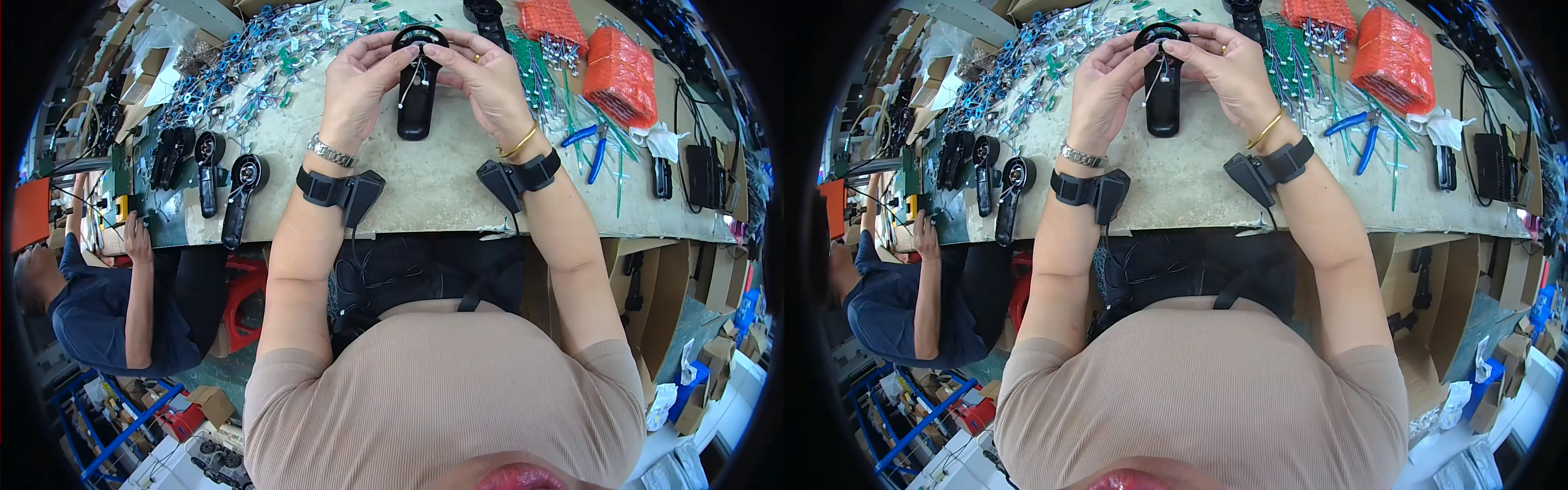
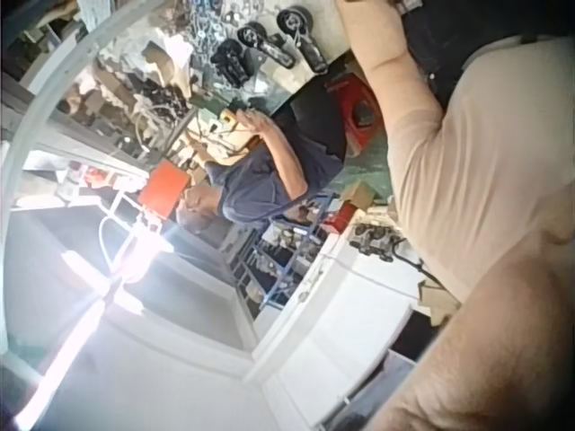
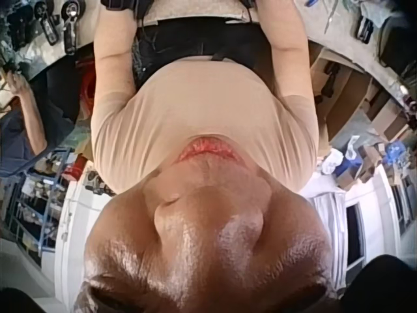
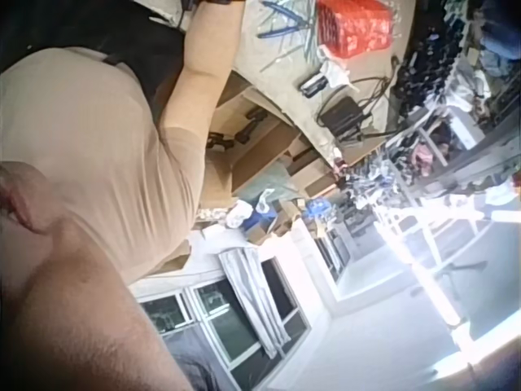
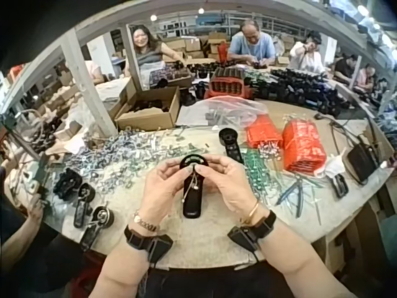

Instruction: Assembling plastic mechanical components by hand at a factory workbench.

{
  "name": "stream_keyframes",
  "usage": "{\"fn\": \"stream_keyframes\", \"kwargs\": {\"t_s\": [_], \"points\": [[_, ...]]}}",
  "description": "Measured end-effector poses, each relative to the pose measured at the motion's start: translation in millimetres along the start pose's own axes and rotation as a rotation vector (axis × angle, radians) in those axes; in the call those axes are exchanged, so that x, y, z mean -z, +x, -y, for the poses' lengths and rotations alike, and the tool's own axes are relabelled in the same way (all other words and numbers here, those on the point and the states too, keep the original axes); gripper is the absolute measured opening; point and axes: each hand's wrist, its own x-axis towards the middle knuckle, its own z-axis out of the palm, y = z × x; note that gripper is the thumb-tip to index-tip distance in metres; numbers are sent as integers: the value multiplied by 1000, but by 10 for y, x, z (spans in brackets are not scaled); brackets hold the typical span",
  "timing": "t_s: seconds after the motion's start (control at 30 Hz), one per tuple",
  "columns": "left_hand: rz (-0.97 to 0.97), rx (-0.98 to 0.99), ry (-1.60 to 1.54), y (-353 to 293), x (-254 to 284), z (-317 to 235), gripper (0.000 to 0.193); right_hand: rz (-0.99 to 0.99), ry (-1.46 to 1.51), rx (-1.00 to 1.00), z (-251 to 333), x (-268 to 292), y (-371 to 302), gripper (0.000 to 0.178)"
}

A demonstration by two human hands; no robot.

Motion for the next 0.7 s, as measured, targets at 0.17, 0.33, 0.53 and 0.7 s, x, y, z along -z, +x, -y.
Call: {"fn": "stream_keyframes", "kwargs": {"t_s": [0.17, 0.33, 0.53, 0.7], "points": [[-3, 11, 13, 2, 14, -6, 45, -1, -29, -11, 10, -10, -9, 36], [-11, 8, 19, 14, 13, 28, 43, -6, -32, -17, 19, -20, -13, 35], [-31, 8, 30, -9, 3, 25, 42, -23, -59, -20, 3, -38, -30, 35], [-34, 6, 28, -6, 6, 24, 41, -25, -68, -14, 22, -49, -39, 35]]}}
